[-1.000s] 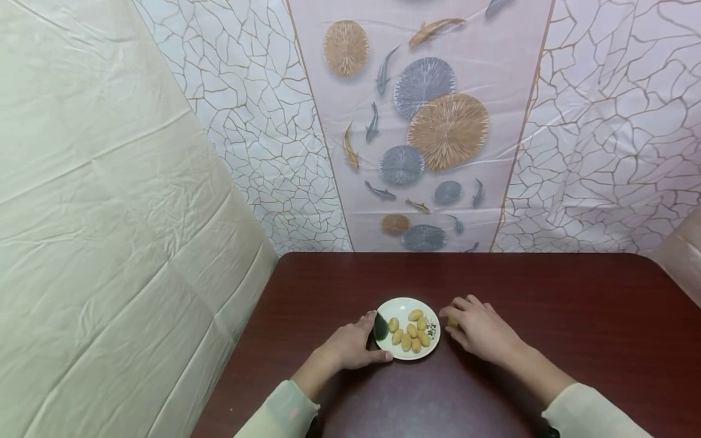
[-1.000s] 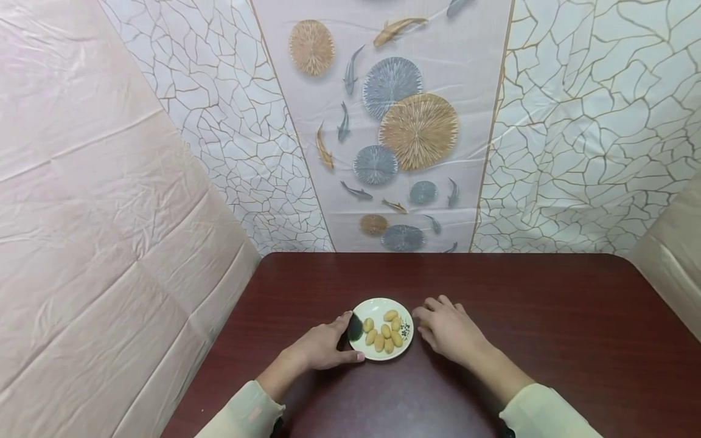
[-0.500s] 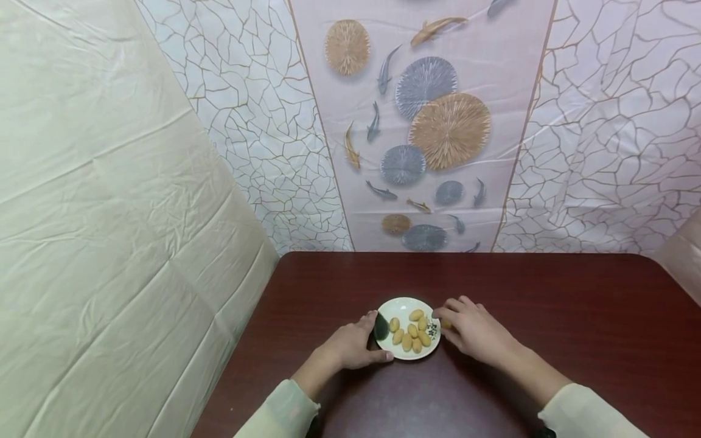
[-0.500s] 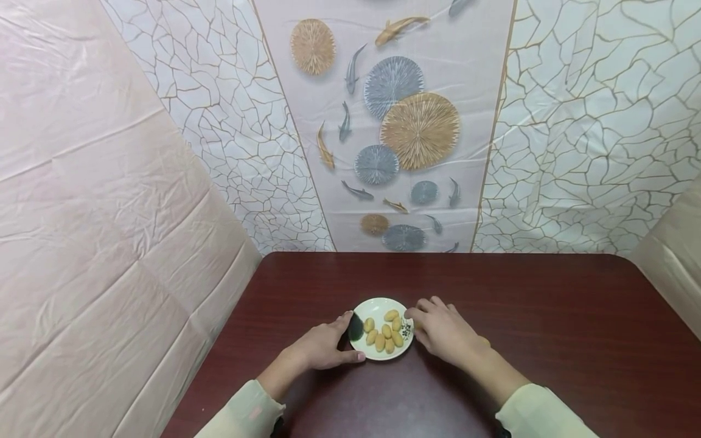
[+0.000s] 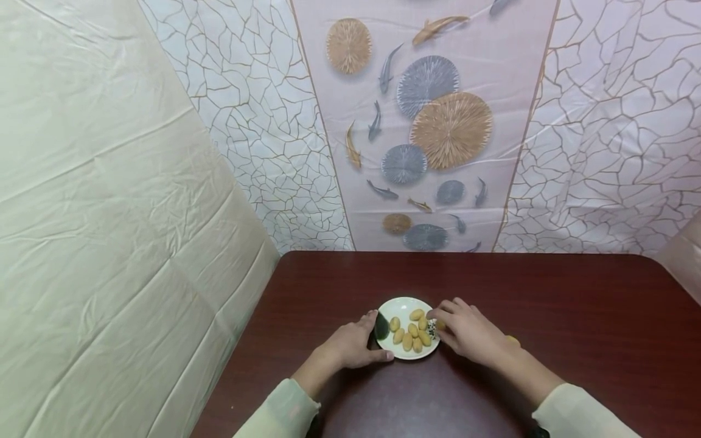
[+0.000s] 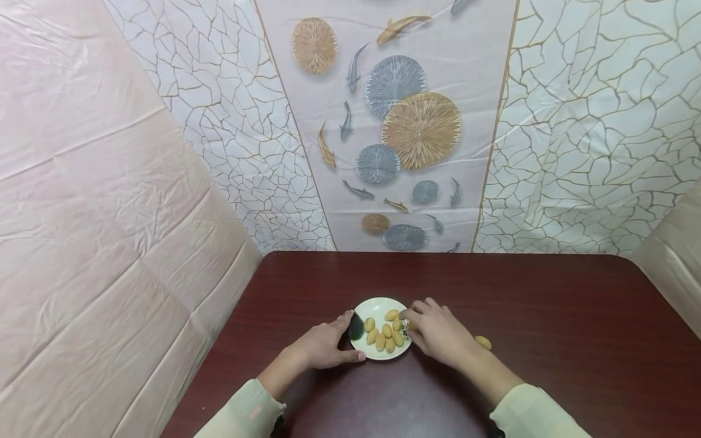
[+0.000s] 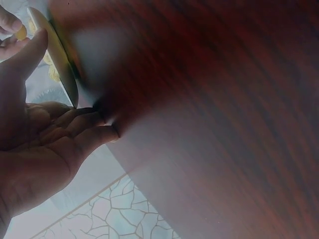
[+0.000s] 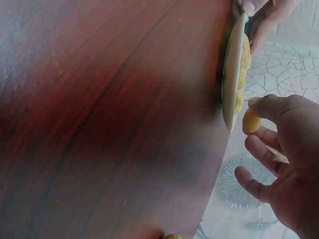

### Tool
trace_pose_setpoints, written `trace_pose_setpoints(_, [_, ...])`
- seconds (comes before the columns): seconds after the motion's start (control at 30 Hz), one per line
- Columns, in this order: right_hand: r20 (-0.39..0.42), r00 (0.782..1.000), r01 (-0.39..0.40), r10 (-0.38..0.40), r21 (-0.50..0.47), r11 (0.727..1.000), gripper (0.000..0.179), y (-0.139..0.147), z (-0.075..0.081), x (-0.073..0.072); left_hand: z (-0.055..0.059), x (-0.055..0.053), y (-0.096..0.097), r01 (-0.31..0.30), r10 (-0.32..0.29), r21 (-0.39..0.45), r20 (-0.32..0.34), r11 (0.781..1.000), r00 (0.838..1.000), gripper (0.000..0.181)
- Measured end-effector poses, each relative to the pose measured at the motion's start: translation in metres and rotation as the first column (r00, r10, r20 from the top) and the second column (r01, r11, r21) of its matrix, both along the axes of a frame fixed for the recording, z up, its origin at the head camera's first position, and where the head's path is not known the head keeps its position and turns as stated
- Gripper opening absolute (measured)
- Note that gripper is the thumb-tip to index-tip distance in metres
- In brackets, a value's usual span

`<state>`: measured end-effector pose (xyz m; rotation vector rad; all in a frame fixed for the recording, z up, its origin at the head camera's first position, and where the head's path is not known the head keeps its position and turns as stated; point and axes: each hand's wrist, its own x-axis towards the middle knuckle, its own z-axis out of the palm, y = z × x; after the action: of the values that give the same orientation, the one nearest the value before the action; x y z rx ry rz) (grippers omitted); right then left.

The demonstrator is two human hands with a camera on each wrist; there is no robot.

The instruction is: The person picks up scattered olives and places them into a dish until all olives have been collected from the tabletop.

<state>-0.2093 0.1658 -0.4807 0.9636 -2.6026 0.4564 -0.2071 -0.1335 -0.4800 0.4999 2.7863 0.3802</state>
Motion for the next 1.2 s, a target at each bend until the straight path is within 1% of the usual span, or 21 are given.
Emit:
trace_pose_setpoints(0.17, [0.023, 1.000, -0.007, 0.006, 0.007, 1.000, 0.032, -0.0025, 0.0012, 0.0015, -0.0001, 0.0003, -0.0002, 0.003, -0.003, -0.001, -0.005, 1.000, 1.000, 0.114])
trace_pose_setpoints(0.4, [0.027, 1.000, -0.016, 0.016, 0.014, 1.000, 0.033, -0.0049, 0.0041, 0.0017, 0.0006, 0.0002, -0.0004, 0.001, -0.001, 0.001, -0.002, 1.000, 1.000, 0.114])
trace_pose_setpoints(0.67, [-0.011, 1.000, -0.014, 0.014, 0.013, 1.000, 0.033, -0.0091, 0.0030, 0.0015, -0.0005, 0.0005, -0.0002, -0.001, 0.001, 0.005, 0.000, 1.000, 1.000, 0.113])
trace_pose_setpoints(0.9, [-0.044, 0.999, 0.010, -0.009, 0.017, 1.000, 0.036, -0.0100, -0.0014, 0.0016, -0.0003, 0.0008, -0.0003, 0.001, -0.001, 0.013, -0.001, 1.000, 1.000, 0.113])
trace_pose_setpoints(1.1, [-0.021, 0.999, 0.025, -0.025, 0.017, 1.000, 0.033, -0.0069, -0.0013, 0.0016, -0.0002, 0.0007, -0.0009, 0.005, -0.005, 0.011, -0.012, 1.000, 1.000, 0.114])
trace_pose_setpoints(1.2, [-0.007, 1.000, 0.030, -0.030, 0.025, 0.999, 0.034, -0.0035, 0.0011, 0.0026, -0.0006, 0.0005, -0.0012, 0.007, -0.007, 0.009, -0.015, 1.000, 1.000, 0.114])
